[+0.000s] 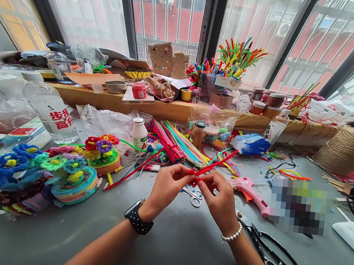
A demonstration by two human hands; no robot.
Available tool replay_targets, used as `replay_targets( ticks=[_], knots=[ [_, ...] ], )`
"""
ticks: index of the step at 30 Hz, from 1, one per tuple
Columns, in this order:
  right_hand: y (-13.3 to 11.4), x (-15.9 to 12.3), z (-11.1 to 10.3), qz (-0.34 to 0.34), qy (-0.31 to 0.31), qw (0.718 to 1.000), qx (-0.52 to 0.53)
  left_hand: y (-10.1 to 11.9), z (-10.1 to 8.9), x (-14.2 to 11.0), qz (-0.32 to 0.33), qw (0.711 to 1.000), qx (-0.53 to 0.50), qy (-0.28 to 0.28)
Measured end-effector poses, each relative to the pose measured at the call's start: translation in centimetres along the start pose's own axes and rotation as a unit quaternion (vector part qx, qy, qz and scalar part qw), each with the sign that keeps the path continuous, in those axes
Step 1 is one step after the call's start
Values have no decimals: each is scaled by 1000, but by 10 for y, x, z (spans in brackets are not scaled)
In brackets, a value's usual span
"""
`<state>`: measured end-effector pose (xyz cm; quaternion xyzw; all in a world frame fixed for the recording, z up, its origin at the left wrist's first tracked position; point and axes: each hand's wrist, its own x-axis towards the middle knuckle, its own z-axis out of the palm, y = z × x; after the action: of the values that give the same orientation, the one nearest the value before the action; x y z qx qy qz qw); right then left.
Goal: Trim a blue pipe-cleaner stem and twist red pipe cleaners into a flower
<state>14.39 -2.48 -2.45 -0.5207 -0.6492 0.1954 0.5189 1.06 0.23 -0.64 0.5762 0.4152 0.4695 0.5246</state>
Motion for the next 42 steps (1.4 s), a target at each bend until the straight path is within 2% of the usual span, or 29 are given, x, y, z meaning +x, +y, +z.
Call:
replay_targets(
  ticks=[3,6,8,11,14,16,18,20,22,24,27,36,38,42],
  knots=[
    [0,1,1,88,-25,992,86,-1,-1,-2,56,996,68,0],
    [0,3,2,172,-50,963,199,0,-2,-4,111,983,146,8],
    [0,4,3,231,-53,933,271,1,-3,-4,148,970,191,4],
    [1,3,4,327,-56,864,377,2,-4,-5,183,956,227,-23],
    [2,3,3,398,-75,799,444,4,-4,-5,191,954,227,-41],
    [2,4,0,417,-99,776,462,5,-4,-4,170,964,198,-43],
    [2,5,-4,394,-124,787,458,6,-5,-2,114,983,132,-48],
    [1,7,-7,340,-136,827,426,8,-6,0,38,996,52,-55],
    [1,8,-10,299,-135,856,400,10,-6,2,-18,998,-2,-62],
    [2,9,-10,286,-129,865,391,11,-7,3,-47,996,-26,-69],
    [4,8,-9,295,-129,859,399,11,-6,3,-65,994,-44,-82],
    [4,5,-1,365,-143,794,465,4,-7,3,-63,992,-71,-83],
    [4,4,0,368,-140,793,465,4,-7,3,-65,992,-75,-84],
    [5,2,2,350,-134,808,454,3,-5,2,-63,992,-74,-76]
  ],
)
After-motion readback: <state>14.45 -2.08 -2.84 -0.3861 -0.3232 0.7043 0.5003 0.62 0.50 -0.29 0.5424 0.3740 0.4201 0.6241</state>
